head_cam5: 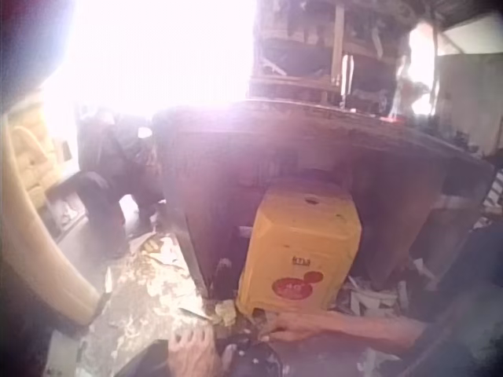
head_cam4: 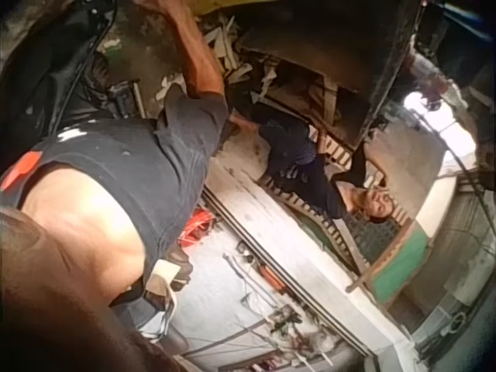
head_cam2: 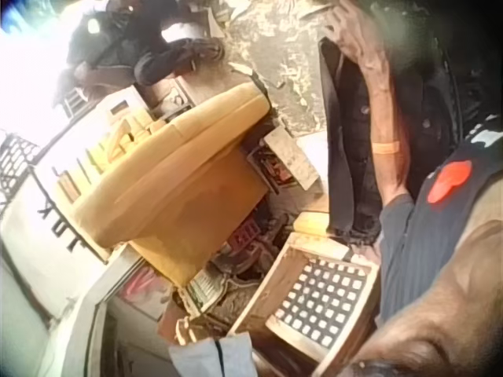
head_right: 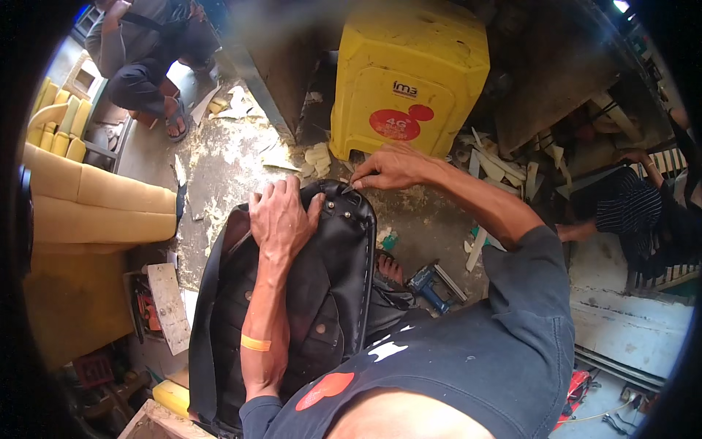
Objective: The person staples black upholstery fabric onto the underside of a black plastic chair base using a pneumatic staple gun. They repeatedly pull the fabric taut, position it, and fire staples along the edges to secure the material to the base.
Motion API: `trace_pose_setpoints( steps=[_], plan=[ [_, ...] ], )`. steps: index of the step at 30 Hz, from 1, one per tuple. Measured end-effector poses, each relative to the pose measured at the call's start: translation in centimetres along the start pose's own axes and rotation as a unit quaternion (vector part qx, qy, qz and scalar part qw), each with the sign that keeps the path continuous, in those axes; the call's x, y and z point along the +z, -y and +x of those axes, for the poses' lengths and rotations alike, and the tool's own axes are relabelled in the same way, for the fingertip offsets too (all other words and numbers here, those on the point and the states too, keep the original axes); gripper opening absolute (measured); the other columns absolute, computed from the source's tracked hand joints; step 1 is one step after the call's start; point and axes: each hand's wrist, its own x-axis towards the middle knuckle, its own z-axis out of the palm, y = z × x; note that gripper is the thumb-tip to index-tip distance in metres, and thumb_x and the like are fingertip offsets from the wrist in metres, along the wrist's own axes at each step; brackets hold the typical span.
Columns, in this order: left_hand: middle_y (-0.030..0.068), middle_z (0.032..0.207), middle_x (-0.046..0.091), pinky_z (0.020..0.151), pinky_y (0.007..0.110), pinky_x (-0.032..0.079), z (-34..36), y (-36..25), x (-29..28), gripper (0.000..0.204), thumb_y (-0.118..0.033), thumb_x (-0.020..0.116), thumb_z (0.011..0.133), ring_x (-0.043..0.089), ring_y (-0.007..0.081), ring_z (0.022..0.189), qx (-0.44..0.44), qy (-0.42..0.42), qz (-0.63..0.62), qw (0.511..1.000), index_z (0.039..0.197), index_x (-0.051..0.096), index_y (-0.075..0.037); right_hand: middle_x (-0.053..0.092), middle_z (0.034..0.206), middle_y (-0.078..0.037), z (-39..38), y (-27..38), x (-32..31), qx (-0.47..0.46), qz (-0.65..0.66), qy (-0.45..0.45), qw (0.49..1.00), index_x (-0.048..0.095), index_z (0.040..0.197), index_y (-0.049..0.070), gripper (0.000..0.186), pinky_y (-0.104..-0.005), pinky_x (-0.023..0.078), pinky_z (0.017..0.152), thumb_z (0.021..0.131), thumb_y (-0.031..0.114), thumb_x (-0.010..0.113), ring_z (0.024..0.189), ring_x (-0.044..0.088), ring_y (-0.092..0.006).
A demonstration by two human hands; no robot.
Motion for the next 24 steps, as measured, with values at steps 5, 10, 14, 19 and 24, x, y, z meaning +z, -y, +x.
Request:
trace_pose_setpoints(
  steps=[5,10,14,19,24],
  plan=[
    [0.0103,0.095,0.069,0.089,0.048,0.047,0.0,1.2,-0.1,0.045,-0.050,0.074,0.090,0.067,0.0293,0.094,0.005,-0.011,0.005,1.000,0.103,0.066,-0.008,0.073,0.074,-0.013,-0.9,4.9,1.5,-0.017,-0.302,-0.079,0.950,0.081,0.101,0.022,0.021,-0.0479,0.056,0.059,0.084,0.027,0.069,0.071,0.075,-0.0333],
    [0.0101,0.093,0.068,0.088,0.047,0.047,0.1,1.3,0.2,0.045,-0.050,0.075,0.089,0.067,0.0293,0.094,0.004,-0.013,0.006,1.000,0.102,0.065,-0.008,0.072,0.071,-0.015,-0.7,7.0,3.9,-0.020,-0.335,-0.148,0.930,0.079,0.080,0.009,0.017,-0.0457,0.057,0.058,0.081,0.022,0.067,0.070,0.075,-0.0322],
    [0.0099,0.092,0.068,0.087,0.047,0.046,0.1,1.3,0.4,0.045,-0.049,0.075,0.089,0.067,0.0291,0.095,0.004,-0.007,-0.015,1.000,0.100,0.065,-0.008,0.071,0.069,-0.014,-0.7,7.9,5.3,-0.046,-0.385,-0.114,0.915,0.077,0.075,0.007,0.018,-0.0449,0.057,0.058,0.080,0.021,0.068,0.069,0.075,-0.0311],
    [0.0110,0.093,0.070,0.088,0.049,0.045,0.0,1.4,0.3,0.042,-0.046,0.077,0.088,0.068,0.0289,0.095,-0.009,0.019,-0.030,0.999,0.099,0.064,-0.007,0.069,0.066,-0.014,0.1,7.0,4.8,-0.071,-0.356,-0.129,0.923,0.076,0.076,0.006,0.016,-0.0440,0.057,0.057,0.077,0.021,0.069,0.066,0.074,-0.0313],
    [0.0124,0.093,0.072,0.089,0.049,0.046,-0.3,1.3,-0.1,0.043,-0.044,0.077,0.088,0.069,0.0307,0.096,-0.012,0.029,-0.046,0.998,0.100,0.064,-0.006,0.067,0.065,-0.015,-0.6,7.3,6.3,-0.072,-0.396,-0.117,0.908,0.074,0.076,0.002,0.017,-0.0445,0.058,0.058,0.076,0.018,0.068,0.065,0.073,-0.0326]
  ],
)
